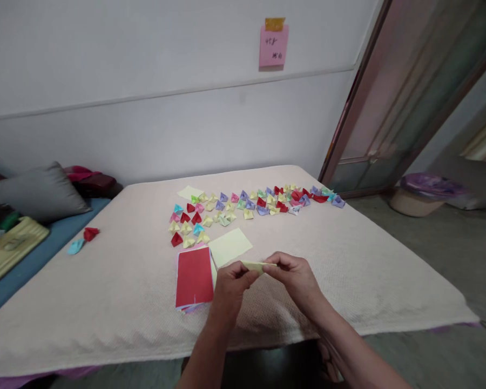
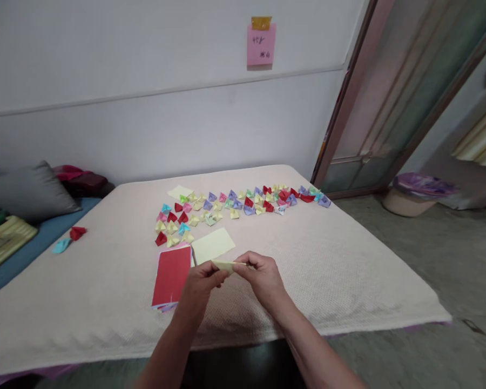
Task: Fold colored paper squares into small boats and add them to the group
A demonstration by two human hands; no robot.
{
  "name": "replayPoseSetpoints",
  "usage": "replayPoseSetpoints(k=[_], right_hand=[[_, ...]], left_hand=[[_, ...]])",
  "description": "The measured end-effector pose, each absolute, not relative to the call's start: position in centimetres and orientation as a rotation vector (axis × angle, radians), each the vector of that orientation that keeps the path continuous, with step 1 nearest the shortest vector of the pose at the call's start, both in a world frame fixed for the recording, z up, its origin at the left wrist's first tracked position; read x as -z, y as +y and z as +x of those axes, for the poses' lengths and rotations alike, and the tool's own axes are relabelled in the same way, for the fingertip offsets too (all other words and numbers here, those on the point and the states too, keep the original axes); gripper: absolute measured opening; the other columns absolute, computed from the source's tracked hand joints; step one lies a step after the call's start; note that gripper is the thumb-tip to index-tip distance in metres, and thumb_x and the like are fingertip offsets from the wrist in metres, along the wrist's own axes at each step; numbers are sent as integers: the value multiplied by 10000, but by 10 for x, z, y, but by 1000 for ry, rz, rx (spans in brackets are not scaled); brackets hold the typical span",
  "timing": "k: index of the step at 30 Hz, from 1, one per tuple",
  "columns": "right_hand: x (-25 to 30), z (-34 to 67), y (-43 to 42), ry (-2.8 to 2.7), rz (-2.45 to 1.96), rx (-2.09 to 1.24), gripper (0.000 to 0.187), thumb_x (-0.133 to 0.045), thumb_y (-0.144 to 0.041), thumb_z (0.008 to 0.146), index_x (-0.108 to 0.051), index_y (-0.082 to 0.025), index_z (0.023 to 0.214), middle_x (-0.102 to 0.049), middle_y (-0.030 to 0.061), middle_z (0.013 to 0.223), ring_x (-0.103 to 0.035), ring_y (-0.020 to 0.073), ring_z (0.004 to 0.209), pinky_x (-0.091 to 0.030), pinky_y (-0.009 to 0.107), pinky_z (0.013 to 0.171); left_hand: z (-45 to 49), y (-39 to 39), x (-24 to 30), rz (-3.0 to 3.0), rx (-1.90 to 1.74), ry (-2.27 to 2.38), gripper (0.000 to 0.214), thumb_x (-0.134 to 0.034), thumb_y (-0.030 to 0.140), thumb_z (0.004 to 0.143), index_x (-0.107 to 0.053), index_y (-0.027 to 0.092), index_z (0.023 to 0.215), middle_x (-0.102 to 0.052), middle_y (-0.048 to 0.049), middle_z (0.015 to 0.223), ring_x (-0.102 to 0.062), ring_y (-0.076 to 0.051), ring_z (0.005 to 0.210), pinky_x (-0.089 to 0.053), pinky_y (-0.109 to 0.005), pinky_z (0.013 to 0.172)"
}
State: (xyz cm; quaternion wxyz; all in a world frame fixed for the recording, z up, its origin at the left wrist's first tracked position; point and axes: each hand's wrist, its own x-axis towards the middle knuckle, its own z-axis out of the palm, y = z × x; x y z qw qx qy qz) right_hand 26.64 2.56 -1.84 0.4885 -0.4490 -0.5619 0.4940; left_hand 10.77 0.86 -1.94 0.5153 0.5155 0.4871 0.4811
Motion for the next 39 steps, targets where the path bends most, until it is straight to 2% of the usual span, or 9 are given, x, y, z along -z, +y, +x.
replayPoseSetpoints(k=[6, 10, 12, 14, 17, 25, 33, 36, 39], right_hand=[[16, 270, 26, -1354, -1116, -1158, 146, -681, -272, 691, -608, -171, 615, -514, -39, 564, -431, 115, 566, -324, 246, 555], [15, 269, 24, -1442, -1136, -1033, 152, -646, -252, 729, -575, -182, 614, -528, -28, 587, -474, 135, 594, -367, 259, 588], [15, 266, 23, -1499, -1127, -878, 69, -645, -231, 738, -592, -190, 721, -585, 1, 707, -534, 168, 706, -405, 282, 669], [15, 262, 20, -1568, -1085, -674, 121, -650, -199, 740, -584, -204, 841, -613, 36, 877, -550, 204, 878, -409, 321, 791], [16, 258, 17, -1694, -1031, -502, 130, -626, -162, 768, -554, -222, 858, -600, 56, 980, -526, 223, 992, -391, 357, 860], [17, 260, 19, -1794, -1042, -485, 127, -620, -139, 775, -532, -222, 809, -596, 63, 988, -541, 224, 978, -415, 362, 822], [17, 257, 12, -1979, -1099, -201, 76, -543, -171, 841, -609, -207, 832, -619, 55, 890, -531, 206, 860, -371, 359, 782], [15, 256, 11, -1957, -1143, -277, 137, -512, -178, 855, -618, -214, 776, -590, 44, 788, -513, 193, 793, -374, 329, 722], [12, 257, 13, -1804, -1154, -527, 145, -541, -174, 820, -605, -217, 697, -551, 25, 715, -492, 172, 720, -373, 292, 649]], left_hand=[[106, 9, 18, 1361, -1161, 1276, 188, -574, 289, 773, -525, 169, 636, -428, 58, 536, -384, -100, 538, -290, -232, 533], [109, 7, 20, 1441, -1147, 1382, 180, -505, 285, 815, -483, 184, 667, -438, 50, 565, -407, -116, 564, -296, -242, 546], [109, 6, 22, 1495, -1149, 1452, 198, -486, 282, 828, -449, 191, 656, -429, 49, 570, -399, -119, 571, -283, -243, 546], [109, 6, 22, 1553, -1154, 1506, 223, -475, 278, 837, -411, 195, 640, -409, 51, 573, -378, -118, 570, -263, -244, 543], [110, 4, 22, 1647, -1147, 1528, 246, -464, 290, 853, -385, 195, 640, -400, 48, 596, -365, -117, 580, -252, -245, 547], [111, 2, 18, 1837, -1055, 1521, 235, -455, 313, 872, -425, 188, 675, -474, 24, 672, -419, -129, 633, -269, -251, 573], [113, 0, 18, 1785, -1030, 1514, 196, -453, 290, 862, -451, 198, 689, -494, 28, 657, -424, -133, 613, -273, -250, 568], [113, 0, 16, 1716, -1054, 1492, 186, -466, 274, 851, -462, 202, 679, -484, 37, 613, -415, -126, 579, -266, -245, 549], [112, 1, 12, 1629, -1078, 1399, 158, -496, 300, 835, -517, 199, 716, -487, 42, 597, -429, -121, 570, -283, -238, 544]])
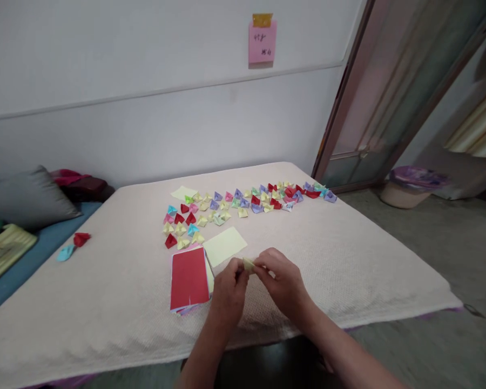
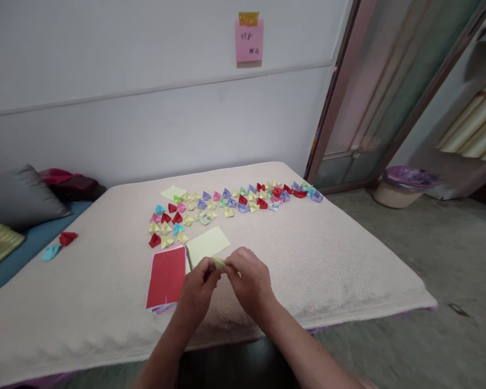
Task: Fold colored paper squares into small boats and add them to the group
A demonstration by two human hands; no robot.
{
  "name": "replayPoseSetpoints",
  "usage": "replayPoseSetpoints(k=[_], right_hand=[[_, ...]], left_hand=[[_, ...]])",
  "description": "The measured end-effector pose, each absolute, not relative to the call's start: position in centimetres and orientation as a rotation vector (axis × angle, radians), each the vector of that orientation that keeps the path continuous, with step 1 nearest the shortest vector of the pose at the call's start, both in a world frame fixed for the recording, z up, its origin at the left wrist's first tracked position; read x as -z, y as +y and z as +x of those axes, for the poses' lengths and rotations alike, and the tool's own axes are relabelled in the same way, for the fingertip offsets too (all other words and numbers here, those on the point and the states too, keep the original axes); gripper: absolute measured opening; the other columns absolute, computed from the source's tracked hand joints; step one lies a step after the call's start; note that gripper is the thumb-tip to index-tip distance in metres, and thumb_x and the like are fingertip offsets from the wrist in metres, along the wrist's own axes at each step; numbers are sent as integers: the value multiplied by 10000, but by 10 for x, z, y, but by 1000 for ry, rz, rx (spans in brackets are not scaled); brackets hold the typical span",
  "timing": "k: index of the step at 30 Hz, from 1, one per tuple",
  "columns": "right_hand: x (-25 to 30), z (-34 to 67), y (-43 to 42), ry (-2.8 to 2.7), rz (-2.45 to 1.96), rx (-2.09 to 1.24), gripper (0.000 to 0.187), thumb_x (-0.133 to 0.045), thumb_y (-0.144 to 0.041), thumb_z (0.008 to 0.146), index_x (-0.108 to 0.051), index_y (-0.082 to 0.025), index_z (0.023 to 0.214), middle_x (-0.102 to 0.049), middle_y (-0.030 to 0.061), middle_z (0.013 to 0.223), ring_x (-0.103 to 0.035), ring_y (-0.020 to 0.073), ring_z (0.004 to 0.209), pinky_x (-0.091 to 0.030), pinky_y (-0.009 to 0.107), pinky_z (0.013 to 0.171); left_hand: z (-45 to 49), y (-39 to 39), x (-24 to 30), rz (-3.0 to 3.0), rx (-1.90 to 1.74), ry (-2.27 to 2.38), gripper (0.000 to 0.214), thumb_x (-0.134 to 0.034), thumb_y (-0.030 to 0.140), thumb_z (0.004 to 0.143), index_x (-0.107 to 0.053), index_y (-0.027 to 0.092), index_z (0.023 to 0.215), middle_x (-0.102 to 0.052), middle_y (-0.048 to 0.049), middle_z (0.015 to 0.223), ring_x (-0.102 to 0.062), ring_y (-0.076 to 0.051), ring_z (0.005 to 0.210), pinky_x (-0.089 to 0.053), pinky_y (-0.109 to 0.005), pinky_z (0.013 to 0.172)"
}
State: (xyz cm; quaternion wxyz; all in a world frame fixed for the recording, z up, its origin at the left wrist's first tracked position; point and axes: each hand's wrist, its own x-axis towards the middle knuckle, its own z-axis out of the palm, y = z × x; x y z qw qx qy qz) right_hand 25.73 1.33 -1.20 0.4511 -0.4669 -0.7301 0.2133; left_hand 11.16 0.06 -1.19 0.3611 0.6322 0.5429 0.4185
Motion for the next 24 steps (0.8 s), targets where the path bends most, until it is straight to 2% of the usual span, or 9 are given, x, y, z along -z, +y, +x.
replayPoseSetpoints(k=[5, 9, 11, 15, 18, 22, 24], right_hand=[[8, 264, 22, -1417, -1113, -1184, 87, -623, -184, 696, -610, -191, 610, -528, -19, 632, -454, 130, 604, -341, 253, 563], [9, 265, 23, -1209, -1002, -1556, 39, -632, -180, 673, -637, -161, 639, -565, -20, 616, -460, 115, 588, -334, 250, 581], [10, 264, 22, -1148, -951, -1647, 43, -645, -180, 667, -642, -151, 636, -581, -12, 620, -465, 111, 587, -331, 251, 587], [12, 263, 21, -1028, -911, -1770, 78, -683, -209, 656, -646, -143, 636, -589, -2, 607, -481, 112, 577, -342, 256, 592], [12, 263, 22, -944, -886, -1842, 93, -703, -212, 646, -647, -139, 635, -590, 1, 602, -488, 110, 568, -350, 253, 589], [15, 262, 23, -903, -849, -1876, 106, -712, -215, 651, -649, -133, 632, -595, 9, 604, -498, 109, 571, -361, 249, 591], [17, 261, 23, -924, -858, -1876, 115, -717, -222, 649, -645, -136, 624, -595, 10, 597, -505, 117, 573, -367, 256, 588]], left_hand=[[102, 6, 11, 1348, -1076, 1179, 274, -508, 375, 828, -573, 163, 667, -519, 16, 599, -446, -107, 552, -339, -232, 541], [102, 7, 14, 965, -1145, 1038, 221, -579, 347, 785, -649, 153, 864, -570, -17, 725, -489, -110, 643, -374, -217, 564], [105, 6, 15, 860, -1126, 914, 248, -616, 330, 762, -659, 156, 933, -593, -39, 814, -511, -117, 706, -390, -217, 595], [109, 4, 13, 754, -1116, 782, 217, -632, 347, 755, -673, 144, 820, -602, -46, 810, -530, -124, 743, -414, -232, 656], [105, 5, 13, 676, -1085, 736, 273, -592, 392, 780, -674, 133, 807, -612, -63, 806, -539, -130, 729, -421, -234, 632], [104, 5, 15, 642, -1079, 703, 165, -694, 242, 710, -667, 140, 836, -604, -28, 758, -531, -90, 660, -393, -195, 589], [106, 5, 15, 662, -1087, 713, 200, -720, 195, 676, -664, 147, 861, -610, -20, 783, -530, -82, 654, -379, -189, 580]])
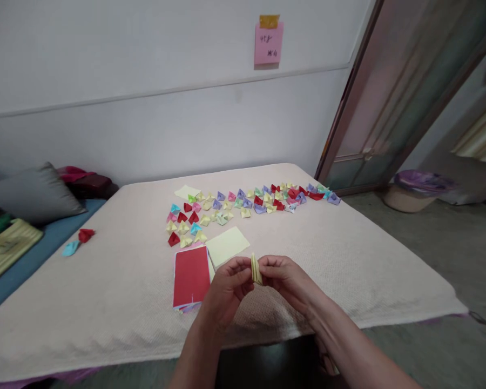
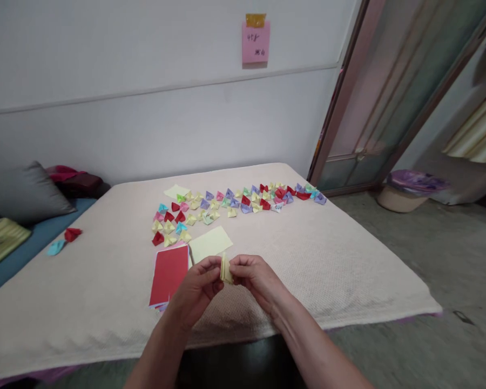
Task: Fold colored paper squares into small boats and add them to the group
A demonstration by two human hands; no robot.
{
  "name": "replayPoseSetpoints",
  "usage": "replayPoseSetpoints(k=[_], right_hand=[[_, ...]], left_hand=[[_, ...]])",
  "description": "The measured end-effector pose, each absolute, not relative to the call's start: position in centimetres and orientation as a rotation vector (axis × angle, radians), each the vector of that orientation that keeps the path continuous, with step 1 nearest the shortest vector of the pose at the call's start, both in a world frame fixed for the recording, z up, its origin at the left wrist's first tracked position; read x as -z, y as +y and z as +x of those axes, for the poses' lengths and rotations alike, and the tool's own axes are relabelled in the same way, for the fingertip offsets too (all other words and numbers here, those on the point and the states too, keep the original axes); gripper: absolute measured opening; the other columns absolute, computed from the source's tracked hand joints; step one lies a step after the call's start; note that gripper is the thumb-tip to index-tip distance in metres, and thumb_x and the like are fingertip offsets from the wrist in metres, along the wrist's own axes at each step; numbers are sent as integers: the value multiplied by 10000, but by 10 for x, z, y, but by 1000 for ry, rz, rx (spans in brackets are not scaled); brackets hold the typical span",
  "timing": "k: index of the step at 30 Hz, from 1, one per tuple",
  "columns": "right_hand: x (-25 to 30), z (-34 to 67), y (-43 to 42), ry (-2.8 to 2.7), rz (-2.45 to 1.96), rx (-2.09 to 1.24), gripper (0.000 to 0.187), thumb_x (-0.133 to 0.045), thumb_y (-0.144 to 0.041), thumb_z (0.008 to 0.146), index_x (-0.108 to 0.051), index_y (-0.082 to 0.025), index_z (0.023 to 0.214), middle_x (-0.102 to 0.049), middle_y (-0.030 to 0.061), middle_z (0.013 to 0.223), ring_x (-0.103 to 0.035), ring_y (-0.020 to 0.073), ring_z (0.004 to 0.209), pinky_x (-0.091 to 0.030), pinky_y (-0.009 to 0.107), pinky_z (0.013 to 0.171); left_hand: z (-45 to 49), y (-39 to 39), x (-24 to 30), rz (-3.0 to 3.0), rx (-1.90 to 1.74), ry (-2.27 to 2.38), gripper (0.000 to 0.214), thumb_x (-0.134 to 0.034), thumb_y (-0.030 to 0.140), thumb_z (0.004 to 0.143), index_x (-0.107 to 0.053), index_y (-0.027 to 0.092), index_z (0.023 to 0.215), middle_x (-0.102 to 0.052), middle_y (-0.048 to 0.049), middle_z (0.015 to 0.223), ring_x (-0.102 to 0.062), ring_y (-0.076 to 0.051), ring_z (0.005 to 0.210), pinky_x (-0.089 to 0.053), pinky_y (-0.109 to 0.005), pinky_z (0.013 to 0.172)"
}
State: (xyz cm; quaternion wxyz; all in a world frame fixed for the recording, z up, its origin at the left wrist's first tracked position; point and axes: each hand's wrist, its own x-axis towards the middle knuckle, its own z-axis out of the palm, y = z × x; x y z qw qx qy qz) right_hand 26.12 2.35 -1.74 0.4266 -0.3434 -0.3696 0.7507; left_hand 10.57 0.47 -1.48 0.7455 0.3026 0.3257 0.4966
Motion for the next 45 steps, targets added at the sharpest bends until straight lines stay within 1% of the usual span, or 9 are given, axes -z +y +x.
replayPoseSetpoints(k=[10, 13, 19, 24, 27, 32, 38, 41, 45], right_hand=[[18, 256, 21, -846, -849, -1983, 68, -684, -163, 655, -638, -125, 623, -593, 5, 575, -483, 90, 533, -336, 226, 543], [20, 258, 23, -665, -815, -2059, 59, -672, -141, 647, -621, -130, 619, -564, -14, 565, -455, 73, 504, -329, 206, 510], [27, 259, 28, -333, -812, -2109, 70, -654, -139, 648, -587, -150, 664, -526, -43, 521, -404, 59, 432, -303, 199, 448], [30, 256, 28, -295, -830, -2090, 76, -650, -134, 665, -576, -150, 659, -548, -39, 520, -414, 59, 429, -312, 197, 445], [30, 254, 27, -282, -835, -2086, 75, -649, -122, 664, -577, -144, 671, -555, -37, 538, -426, 57, 442, -315, 188, 447], [29, 253, 25, -280, -826, -2081, 91, -660, -131, 659, -572, -138, 682, -533, -46, 544, -422, 49, 448, -309, 171, 441], [28, 253, 25, -300, -809, -2053, 119, -687, -167, 669, -570, -152, 689, -514, -53, 530, -425, 55, 466, -314, 175, 458], [25, 251, 24, -376, -814, -2001, 166, -711, -208, 667, -552, -162, 649, -496, -56, 525, -417, 61, 475, -291, 185, 455], [23, 246, 20, -627, -843, -1911, 111, -685, -156, 631, -601, -158, 704, -478, -57, 536, -368, 58, 470, -227, 197, 445]], left_hand=[[104, 6, 17, 659, -1089, 726, 144, -722, 164, 660, -592, 114, 698, -570, 1, 674, -496, -57, 571, -328, -166, 494], [104, 7, 17, 584, -1115, 717, 200, -741, 157, 638, -594, 128, 770, -577, -2, 741, -513, -54, 607, -337, -139, 481], [108, 5, 11, 644, -1212, 717, 274, -712, 159, 654, -583, 176, 895, -600, -13, 867, -565, -92, 745, -422, -179, 627], [111, 5, 14, 952, -1267, 899, 313, -743, 106, 562, -633, 187, 844, -563, -31, 1030, -564, -125, 798, -440, -236, 698], [114, 7, 17, 1168, -1309, 1051, 223, -724, 148, 605, -653, 191, 812, -469, -46, 1125, -543, -122, 803, -455, -236, 679], [115, 5, 18, 1390, -1318, 1210, 111, -665, 219, 709, -641, 202, 815, -463, -63, 1112, -547, -148, 832, -465, -242, 654], [114, 3, 22, 1640, -1400, 1399, 135, -594, 192, 778, -683, 241, 868, -549, -59, 1080, -522, -204, 1030, -411, -324, 878], [113, 3, 22, 1635, -1436, 1449, 123, -582, 191, 784, -691, 235, 820, -585, -45, 1016, -540, -193, 992, -404, -315, 872], [113, 4, 21, 1499, -1498, 1468, 107, -568, 189, 777, -658, 205, 722, -601, -16, 837, -566, -161, 828, -427, -273, 749]])
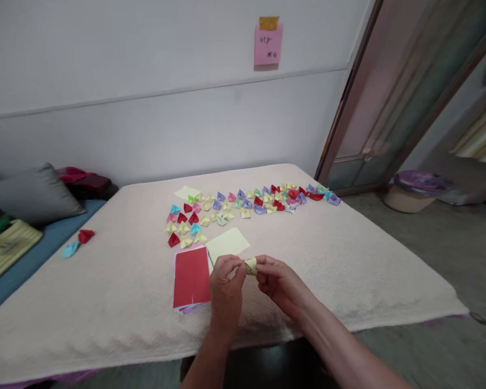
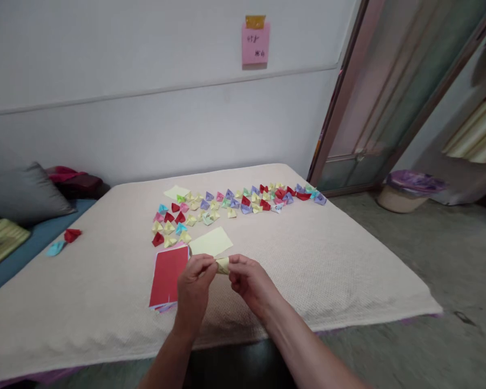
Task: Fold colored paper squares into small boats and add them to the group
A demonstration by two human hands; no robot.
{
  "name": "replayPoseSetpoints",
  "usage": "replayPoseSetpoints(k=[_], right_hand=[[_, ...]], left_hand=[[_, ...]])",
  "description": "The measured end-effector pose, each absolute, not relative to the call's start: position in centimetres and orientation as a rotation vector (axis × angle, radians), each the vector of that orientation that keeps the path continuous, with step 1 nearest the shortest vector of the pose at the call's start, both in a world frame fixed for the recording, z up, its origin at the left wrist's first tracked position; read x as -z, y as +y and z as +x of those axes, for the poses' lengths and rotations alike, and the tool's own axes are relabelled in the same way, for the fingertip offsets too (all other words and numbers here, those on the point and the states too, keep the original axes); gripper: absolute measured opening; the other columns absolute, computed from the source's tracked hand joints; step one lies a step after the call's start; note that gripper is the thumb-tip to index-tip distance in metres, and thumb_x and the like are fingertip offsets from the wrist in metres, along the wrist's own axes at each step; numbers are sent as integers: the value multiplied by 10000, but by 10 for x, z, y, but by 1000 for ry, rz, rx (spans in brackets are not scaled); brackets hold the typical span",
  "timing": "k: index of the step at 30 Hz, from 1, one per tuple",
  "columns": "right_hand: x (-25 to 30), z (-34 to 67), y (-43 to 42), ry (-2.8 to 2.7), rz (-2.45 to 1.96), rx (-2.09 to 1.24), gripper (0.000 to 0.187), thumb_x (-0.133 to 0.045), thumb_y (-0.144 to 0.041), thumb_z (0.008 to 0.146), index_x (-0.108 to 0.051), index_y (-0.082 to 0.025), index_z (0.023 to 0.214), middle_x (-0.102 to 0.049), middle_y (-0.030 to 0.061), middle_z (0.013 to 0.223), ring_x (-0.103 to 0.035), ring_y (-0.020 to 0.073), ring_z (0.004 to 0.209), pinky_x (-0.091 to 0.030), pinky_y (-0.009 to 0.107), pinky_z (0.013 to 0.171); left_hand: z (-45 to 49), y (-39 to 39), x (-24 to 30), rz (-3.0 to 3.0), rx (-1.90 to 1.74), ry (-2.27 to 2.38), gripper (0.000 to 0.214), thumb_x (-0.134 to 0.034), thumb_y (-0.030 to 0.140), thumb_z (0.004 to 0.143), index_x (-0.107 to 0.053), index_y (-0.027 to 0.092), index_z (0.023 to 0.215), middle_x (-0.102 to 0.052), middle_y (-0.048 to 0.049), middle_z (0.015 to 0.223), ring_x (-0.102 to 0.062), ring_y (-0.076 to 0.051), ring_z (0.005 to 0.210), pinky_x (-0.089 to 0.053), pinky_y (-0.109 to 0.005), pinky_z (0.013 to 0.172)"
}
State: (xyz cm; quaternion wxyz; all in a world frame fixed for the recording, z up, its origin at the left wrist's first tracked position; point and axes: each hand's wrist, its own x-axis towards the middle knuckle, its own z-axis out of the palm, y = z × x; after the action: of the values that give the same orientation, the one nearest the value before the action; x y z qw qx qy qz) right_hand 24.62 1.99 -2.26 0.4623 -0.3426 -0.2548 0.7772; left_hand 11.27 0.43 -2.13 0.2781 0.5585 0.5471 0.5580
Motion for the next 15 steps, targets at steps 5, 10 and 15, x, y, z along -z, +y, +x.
replayPoseSetpoints(k=[5, 10, 15], right_hand=[[30, 237, 15, -849, -980, -1749, 70, -609, -107, 636, -590, -150, 688, -453, -60, 504, -326, 58, 450, -188, 224, 449], [37, 232, 14, -844, -1026, -1637, 52, -585, -190, 701, -554, -161, 670, -456, -56, 482, -337, 72, 451, -221, 235, 461], [31, 229, 12, -879, -1130, -1481, 94, -590, -205, 692, -516, -176, 641, -452, -62, 477, -368, 81, 458, -262, 234, 463]], left_hand=[[112, 5, 19, 1389, -1501, 1497, 126, -555, 183, 769, -618, 189, 660, -580, 9, 722, -546, -139, 706, -414, -248, 653], [116, 2, 19, 1472, -1475, 1559, 119, -568, 184, 762, -606, 183, 649, -578, 9, 714, -543, -134, 708, -406, -241, 656], [123, -1, 24, 1603, -1413, 1660, 100, -554, 166, 764, -583, 181, 671, -562, 7, 716, -525, -136, 708, -386, -249, 658]])
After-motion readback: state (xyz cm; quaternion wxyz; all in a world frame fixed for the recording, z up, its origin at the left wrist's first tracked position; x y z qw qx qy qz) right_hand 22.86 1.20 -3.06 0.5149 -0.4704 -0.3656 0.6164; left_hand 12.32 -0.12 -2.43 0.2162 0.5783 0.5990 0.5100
